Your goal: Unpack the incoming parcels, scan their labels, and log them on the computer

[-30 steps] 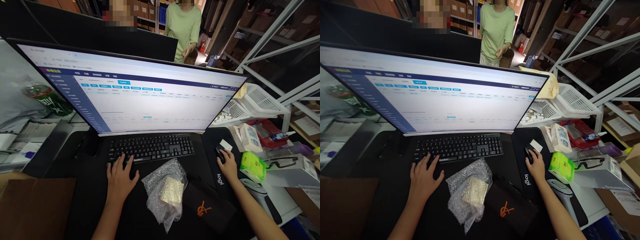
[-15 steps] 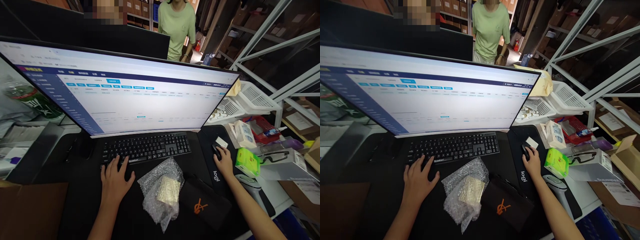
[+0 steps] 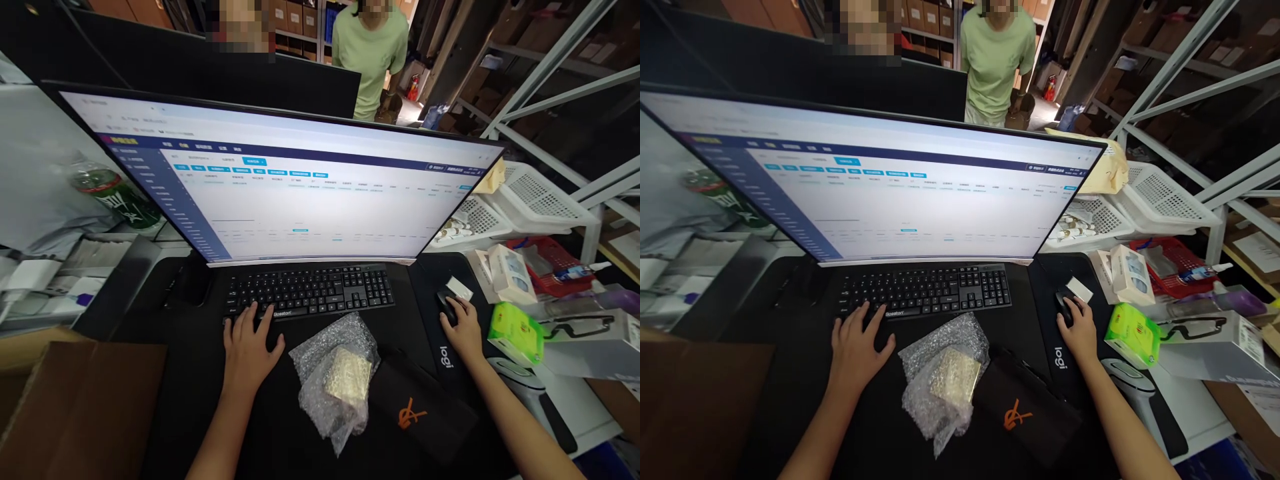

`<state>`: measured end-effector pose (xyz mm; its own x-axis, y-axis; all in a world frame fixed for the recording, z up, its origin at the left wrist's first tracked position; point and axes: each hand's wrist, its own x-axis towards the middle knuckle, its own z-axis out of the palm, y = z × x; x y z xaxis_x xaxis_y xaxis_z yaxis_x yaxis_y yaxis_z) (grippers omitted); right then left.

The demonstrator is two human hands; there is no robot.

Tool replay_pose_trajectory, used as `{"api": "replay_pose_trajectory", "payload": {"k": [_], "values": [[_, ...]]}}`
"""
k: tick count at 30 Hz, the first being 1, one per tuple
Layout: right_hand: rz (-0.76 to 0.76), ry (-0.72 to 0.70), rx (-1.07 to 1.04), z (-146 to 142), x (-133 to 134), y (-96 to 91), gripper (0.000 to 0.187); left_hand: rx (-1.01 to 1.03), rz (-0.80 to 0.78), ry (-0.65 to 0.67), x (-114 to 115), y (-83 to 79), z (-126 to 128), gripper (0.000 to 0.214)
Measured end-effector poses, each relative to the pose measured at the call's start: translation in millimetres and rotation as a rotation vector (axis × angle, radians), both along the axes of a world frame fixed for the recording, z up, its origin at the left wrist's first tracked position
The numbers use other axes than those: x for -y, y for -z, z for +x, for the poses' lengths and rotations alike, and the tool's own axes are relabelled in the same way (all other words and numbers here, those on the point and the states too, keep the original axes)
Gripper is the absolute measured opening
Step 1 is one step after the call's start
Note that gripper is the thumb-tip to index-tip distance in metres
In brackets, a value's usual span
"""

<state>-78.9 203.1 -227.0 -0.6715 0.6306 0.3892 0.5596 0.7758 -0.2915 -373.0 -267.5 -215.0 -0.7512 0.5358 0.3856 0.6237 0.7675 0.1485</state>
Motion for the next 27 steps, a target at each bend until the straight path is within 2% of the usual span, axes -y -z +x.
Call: {"api": "replay_pose_trajectory", "payload": {"k": [27], "values": [[0.022,-0.024,0.02,-0.3,0.6,1.5,0.046,0.042,0.031,0.003,0.5,-1.2,-0.7,0.056]]}}
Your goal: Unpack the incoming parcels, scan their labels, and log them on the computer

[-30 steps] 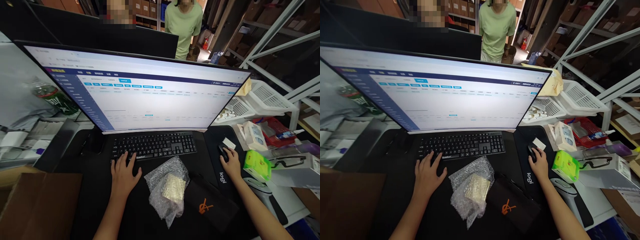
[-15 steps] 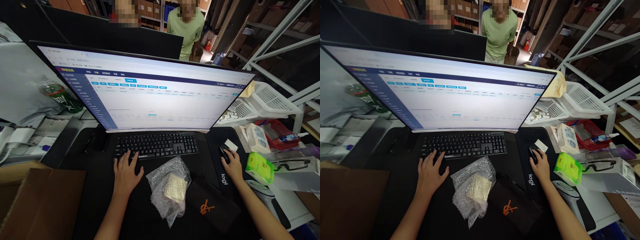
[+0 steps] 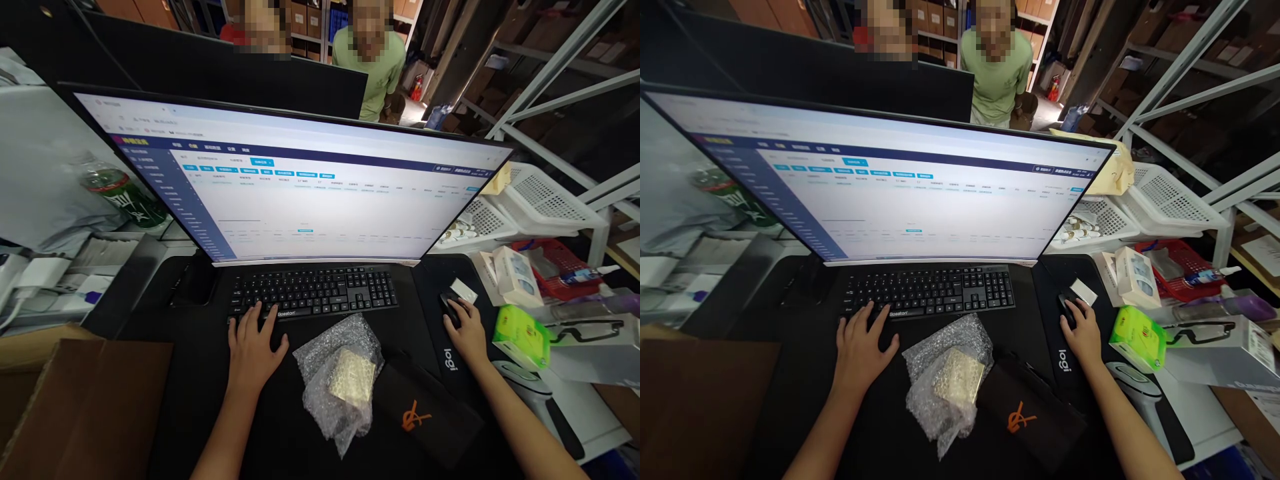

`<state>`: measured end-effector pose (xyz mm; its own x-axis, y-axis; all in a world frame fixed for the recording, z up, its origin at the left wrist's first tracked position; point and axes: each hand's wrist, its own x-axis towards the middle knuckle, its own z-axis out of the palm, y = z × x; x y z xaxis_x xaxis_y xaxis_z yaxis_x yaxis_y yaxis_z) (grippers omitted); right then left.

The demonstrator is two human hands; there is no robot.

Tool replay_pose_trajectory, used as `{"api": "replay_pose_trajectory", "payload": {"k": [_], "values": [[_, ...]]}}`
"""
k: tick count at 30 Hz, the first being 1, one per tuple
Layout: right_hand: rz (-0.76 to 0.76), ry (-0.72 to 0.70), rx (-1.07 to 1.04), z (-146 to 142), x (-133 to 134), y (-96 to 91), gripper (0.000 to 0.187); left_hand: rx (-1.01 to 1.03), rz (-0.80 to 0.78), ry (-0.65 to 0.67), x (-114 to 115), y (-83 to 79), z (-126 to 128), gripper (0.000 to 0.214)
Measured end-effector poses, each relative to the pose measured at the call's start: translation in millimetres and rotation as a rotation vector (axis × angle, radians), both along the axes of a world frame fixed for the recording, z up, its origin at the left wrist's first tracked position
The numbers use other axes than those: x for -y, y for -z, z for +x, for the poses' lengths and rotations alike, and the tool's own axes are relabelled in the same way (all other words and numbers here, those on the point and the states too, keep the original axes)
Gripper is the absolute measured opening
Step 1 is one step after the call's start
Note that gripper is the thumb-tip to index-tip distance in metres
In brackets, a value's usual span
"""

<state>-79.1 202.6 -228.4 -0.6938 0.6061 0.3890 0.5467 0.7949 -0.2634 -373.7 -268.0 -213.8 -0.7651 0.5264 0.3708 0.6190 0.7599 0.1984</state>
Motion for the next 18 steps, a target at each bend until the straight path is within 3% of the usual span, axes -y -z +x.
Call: {"api": "replay_pose_trajectory", "payload": {"k": [18], "values": [[0.006,0.015,0.023,0.4,0.8,-1.1,0.047,-0.062,-0.033,0.011,0.2,-0.5,-0.4,0.055]]}}
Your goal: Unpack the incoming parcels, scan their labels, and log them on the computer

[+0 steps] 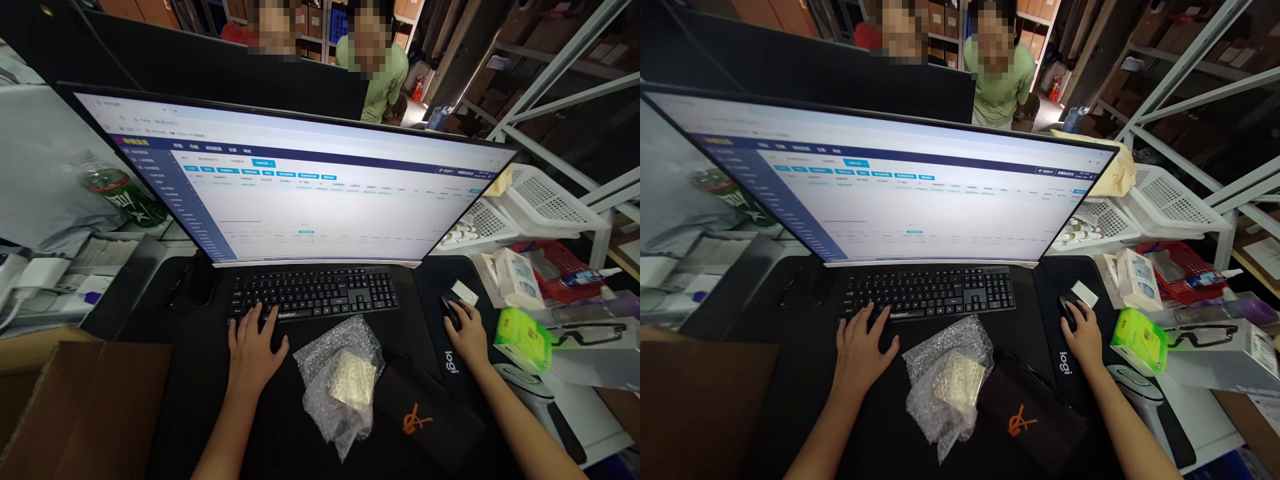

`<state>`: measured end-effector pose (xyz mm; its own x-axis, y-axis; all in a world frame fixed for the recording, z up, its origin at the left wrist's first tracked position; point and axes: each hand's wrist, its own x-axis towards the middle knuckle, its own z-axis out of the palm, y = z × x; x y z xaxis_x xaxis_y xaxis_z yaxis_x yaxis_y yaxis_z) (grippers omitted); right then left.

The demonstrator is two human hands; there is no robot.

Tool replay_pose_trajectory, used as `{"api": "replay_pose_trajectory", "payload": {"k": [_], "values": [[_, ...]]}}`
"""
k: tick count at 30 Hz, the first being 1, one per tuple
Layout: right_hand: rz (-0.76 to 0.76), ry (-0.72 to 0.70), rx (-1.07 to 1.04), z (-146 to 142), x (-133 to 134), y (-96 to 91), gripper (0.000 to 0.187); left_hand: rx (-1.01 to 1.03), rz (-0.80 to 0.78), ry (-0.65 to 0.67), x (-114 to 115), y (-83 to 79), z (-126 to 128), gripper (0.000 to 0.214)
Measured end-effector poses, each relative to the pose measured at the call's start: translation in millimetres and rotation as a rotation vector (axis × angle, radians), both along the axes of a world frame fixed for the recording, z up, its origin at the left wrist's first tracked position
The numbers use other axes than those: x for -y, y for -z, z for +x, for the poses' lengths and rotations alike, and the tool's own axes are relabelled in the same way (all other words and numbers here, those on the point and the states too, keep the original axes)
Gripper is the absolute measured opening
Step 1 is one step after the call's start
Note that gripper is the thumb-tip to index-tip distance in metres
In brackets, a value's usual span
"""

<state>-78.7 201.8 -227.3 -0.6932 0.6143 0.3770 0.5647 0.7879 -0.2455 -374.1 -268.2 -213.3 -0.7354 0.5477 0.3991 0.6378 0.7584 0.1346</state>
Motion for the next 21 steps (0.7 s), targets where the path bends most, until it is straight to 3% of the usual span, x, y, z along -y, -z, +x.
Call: {"api": "replay_pose_trajectory", "payload": {"k": [21], "values": [[0.018,-0.005,-0.004,-0.7,0.1,0.9,0.046,-0.025,0.004,0.002,0.4,2.1,-1.4,0.055]]}}
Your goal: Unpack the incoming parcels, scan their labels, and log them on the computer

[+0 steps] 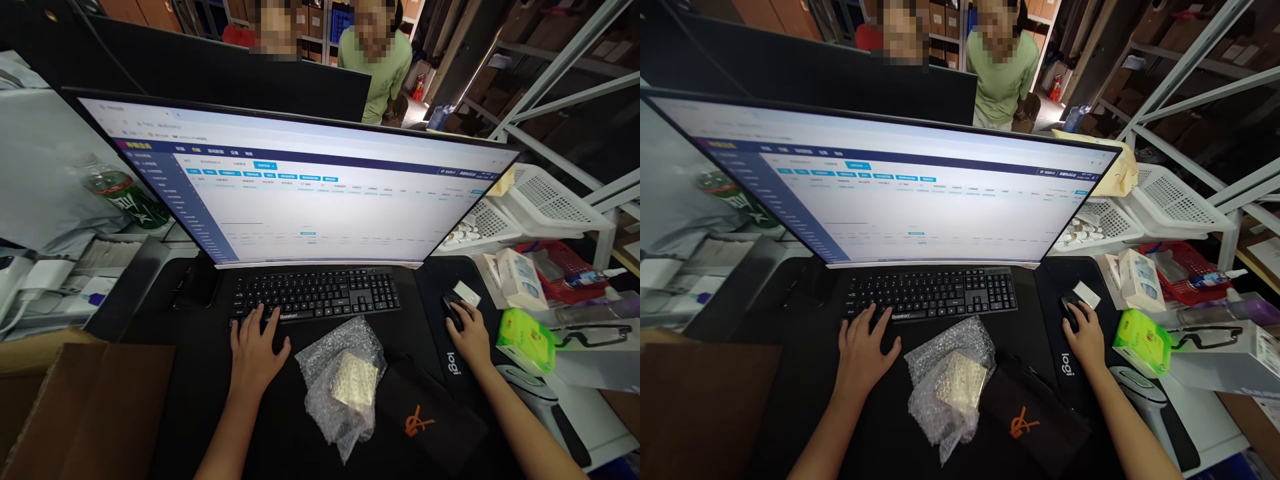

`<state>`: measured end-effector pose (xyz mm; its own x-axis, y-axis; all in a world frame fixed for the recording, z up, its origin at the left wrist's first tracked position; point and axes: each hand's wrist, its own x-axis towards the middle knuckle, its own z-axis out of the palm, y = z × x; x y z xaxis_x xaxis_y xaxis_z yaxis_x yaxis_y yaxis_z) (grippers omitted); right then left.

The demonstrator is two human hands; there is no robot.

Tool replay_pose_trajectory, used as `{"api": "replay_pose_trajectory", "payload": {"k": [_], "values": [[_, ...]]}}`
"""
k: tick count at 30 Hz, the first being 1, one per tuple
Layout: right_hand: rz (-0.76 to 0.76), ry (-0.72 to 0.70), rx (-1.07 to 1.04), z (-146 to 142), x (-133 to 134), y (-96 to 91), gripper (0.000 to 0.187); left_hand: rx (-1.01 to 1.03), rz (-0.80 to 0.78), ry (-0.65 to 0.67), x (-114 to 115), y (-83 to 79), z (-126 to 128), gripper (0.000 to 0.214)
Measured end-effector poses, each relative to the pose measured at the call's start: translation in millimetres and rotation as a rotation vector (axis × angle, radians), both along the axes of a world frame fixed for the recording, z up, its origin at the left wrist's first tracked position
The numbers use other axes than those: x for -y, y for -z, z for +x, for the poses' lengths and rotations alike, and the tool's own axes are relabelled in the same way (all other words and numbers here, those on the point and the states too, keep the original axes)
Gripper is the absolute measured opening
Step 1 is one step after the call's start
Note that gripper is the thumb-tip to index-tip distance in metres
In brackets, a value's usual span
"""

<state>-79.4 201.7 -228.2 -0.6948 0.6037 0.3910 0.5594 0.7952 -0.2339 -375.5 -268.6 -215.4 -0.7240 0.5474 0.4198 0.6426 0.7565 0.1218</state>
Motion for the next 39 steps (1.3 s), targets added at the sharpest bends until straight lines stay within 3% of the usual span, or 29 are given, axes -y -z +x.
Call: {"api": "replay_pose_trajectory", "payload": {"k": [12,20,28,39], "values": [[-0.004,0.023,-0.003,-0.9,1.5,-2.1,0.052,0.028,0.075,-0.012,0.2,1.4,1.4,0.058],[-0.006,0.028,-0.004,-0.9,1.3,-2.1,0.053,0.045,0.12,-0.045,-0.2,-2.0,3.8,0.087],[-0.023,0.032,-0.005,-0.8,0.8,-1.5,0.052,0.093,0.031,-0.042,-1.3,-5.0,3.6,0.066],[-0.011,0.03,-0.023,2.0,0.6,-3.0,0.053,0.028,0.072,-0.048,1.3,-0.5,4.6,0.06]]}}
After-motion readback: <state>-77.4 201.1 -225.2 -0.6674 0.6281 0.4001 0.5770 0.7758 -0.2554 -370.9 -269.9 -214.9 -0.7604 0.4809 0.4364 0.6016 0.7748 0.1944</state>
